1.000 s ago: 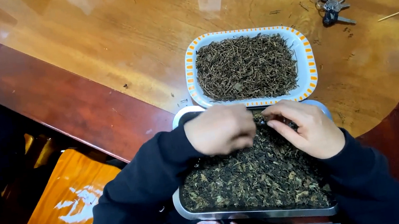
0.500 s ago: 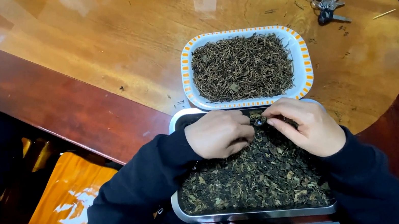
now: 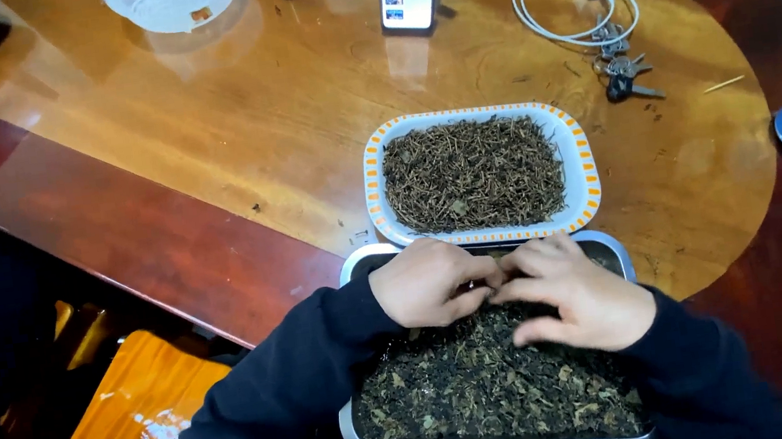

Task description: Manually sorting dried tea leaves by picking out stems and debris from a tray and placing them into a separate bowl.

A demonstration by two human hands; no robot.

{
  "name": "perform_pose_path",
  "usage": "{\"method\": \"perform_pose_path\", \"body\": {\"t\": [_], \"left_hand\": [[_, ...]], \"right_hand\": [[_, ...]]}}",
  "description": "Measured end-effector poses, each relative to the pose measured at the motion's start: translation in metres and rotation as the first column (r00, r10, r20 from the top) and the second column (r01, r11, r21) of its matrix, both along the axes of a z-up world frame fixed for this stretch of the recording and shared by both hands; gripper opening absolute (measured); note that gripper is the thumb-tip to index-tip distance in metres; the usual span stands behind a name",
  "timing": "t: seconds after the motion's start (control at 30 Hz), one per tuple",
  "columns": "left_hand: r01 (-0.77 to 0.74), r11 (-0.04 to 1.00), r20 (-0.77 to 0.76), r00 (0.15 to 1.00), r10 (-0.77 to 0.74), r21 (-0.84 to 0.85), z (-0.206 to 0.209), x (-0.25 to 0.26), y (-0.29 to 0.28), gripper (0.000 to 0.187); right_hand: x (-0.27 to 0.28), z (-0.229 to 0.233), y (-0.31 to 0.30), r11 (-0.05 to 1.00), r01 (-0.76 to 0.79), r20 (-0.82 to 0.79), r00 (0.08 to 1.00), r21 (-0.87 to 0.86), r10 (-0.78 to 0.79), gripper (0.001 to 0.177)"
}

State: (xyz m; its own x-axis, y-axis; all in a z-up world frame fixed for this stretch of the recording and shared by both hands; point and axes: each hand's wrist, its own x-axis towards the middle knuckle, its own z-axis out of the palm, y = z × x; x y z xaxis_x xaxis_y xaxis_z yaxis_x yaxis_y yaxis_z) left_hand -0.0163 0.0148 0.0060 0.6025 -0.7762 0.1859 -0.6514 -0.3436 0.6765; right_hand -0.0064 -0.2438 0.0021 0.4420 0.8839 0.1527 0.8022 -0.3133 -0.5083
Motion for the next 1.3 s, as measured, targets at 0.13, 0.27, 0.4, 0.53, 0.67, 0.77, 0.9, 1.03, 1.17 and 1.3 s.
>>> {"method": "perform_pose_path", "body": {"t": [0.13,0.27,0.4,0.53,0.67,0.77,0.9,1.03,1.17,1.3], "left_hand": [[-0.036,0.999,0.034,0.999,0.036,-0.025,-0.006,0.002,-0.004,0.007],[-0.061,0.998,0.034,0.998,0.061,0.001,-0.014,0.004,-0.006,0.009],[-0.066,0.998,0.010,0.998,0.066,-0.007,-0.016,0.004,-0.007,0.010],[-0.076,0.997,-0.009,0.997,0.076,-0.015,-0.020,0.004,-0.008,0.010],[-0.063,0.998,-0.011,0.998,0.063,0.008,-0.018,0.006,-0.006,0.010],[-0.052,0.999,-0.015,0.999,0.052,0.005,-0.017,0.005,-0.005,0.009],[-0.047,0.998,0.051,0.997,0.049,-0.039,-0.022,0.005,-0.008,0.005],[-0.046,0.998,0.072,0.996,0.050,-0.045,-0.017,0.003,-0.008,0.003],[-0.050,0.998,0.067,0.996,0.053,-0.039,-0.011,0.002,-0.008,0.003],[-0.054,0.997,0.096,0.994,0.060,-0.062,-0.012,0.002,-0.007,0.006]], "right_hand": [[0.000,-0.006,0.000,0.983,-0.034,-0.046,0.999,-0.182,0.026,0.046],[0.010,-0.028,-0.009,0.986,0.040,0.023,0.999,-0.161,-0.037,0.014],[0.012,-0.022,-0.011,0.995,0.070,0.023,0.997,-0.071,-0.069,0.012],[0.005,-0.003,-0.005,0.998,0.046,-0.049,0.998,-0.035,-0.048,0.010],[0.004,0.003,0.003,0.999,-0.035,-0.058,0.998,0.002,0.035,0.020],[0.002,0.000,0.006,0.998,-0.050,-0.027,0.998,-0.041,0.049,0.029],[0.005,-0.018,0.002,0.980,-0.073,0.036,0.996,-0.183,0.081,0.050],[0.005,-0.026,0.002,0.973,-0.033,0.032,0.999,-0.229,0.041,0.044],[0.008,-0.032,-0.001,0.982,-0.016,0.067,0.997,-0.187,0.029,0.022],[0.007,-0.023,-0.001,0.988,-0.017,-0.004,1.000,-0.152,0.017,0.010]]}}
